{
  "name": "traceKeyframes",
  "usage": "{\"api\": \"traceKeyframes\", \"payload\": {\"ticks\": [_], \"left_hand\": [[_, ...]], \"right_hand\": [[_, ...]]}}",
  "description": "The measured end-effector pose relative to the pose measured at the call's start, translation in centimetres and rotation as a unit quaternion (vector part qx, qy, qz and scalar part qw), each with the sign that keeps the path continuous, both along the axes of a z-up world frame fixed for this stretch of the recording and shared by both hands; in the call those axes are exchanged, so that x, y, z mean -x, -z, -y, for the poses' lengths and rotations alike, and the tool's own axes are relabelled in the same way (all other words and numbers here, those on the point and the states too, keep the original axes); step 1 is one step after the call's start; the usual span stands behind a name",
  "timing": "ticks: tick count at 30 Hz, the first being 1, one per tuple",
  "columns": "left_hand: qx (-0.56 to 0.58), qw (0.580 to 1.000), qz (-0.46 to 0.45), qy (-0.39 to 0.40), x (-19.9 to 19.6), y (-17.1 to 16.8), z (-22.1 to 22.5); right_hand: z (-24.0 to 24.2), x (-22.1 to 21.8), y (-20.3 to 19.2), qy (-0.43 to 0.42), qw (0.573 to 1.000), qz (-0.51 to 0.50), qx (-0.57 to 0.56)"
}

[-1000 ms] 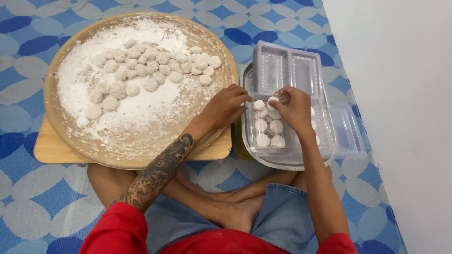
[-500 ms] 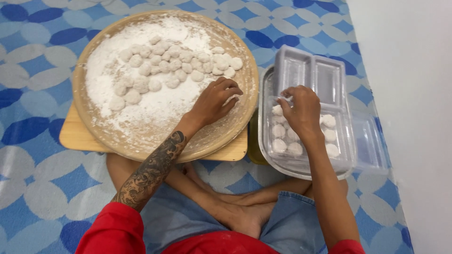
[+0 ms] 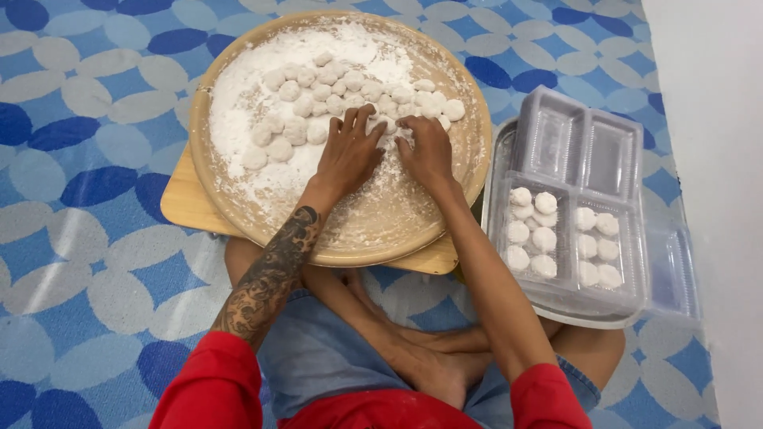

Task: A person sitting on the floor picks up small dough balls from a large wooden tray covered in flour and places them into a plastic container.

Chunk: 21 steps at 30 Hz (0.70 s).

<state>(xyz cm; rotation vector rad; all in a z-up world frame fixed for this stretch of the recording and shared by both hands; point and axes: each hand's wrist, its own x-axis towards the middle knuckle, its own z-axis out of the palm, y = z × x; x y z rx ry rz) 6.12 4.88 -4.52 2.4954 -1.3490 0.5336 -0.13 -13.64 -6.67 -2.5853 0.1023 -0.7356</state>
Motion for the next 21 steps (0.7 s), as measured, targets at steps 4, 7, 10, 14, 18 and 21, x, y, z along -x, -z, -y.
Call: {"api": "traceKeyframes", "payload": {"ticks": [4, 7, 10, 14, 18, 21], "left_hand": [[0.014, 1.000, -0.026, 0.003, 0.3, 0.2, -0.2], [0.017, 0.999, -0.033, 0.013, -0.4, 1.3, 0.2], [0.059, 0.996, -0.054, 0.032, -1.9, 3.8, 0.6], [0.106, 0.990, -0.078, 0.043, -2.8, 4.9, 0.9], [0.194, 0.961, -0.189, 0.049, -0.3, -0.1, -0.1], [0.236, 0.960, -0.114, 0.096, 0.1, -0.8, -0.1]], "right_hand": [[0.4, -1.0, 1.7, 0.010, 1.000, -0.021, 0.013], [0.0, -1.2, 1.0, 0.013, 0.999, -0.033, 0.017], [-0.5, -1.5, 0.8, -0.012, 0.999, -0.033, 0.003], [-0.6, -0.9, -0.1, -0.038, 0.998, -0.008, -0.053], [-0.8, 0.3, -1.5, -0.058, 0.951, -0.030, -0.301], [-2.0, 2.1, -4.1, -0.063, 0.825, -0.063, -0.558]]}}
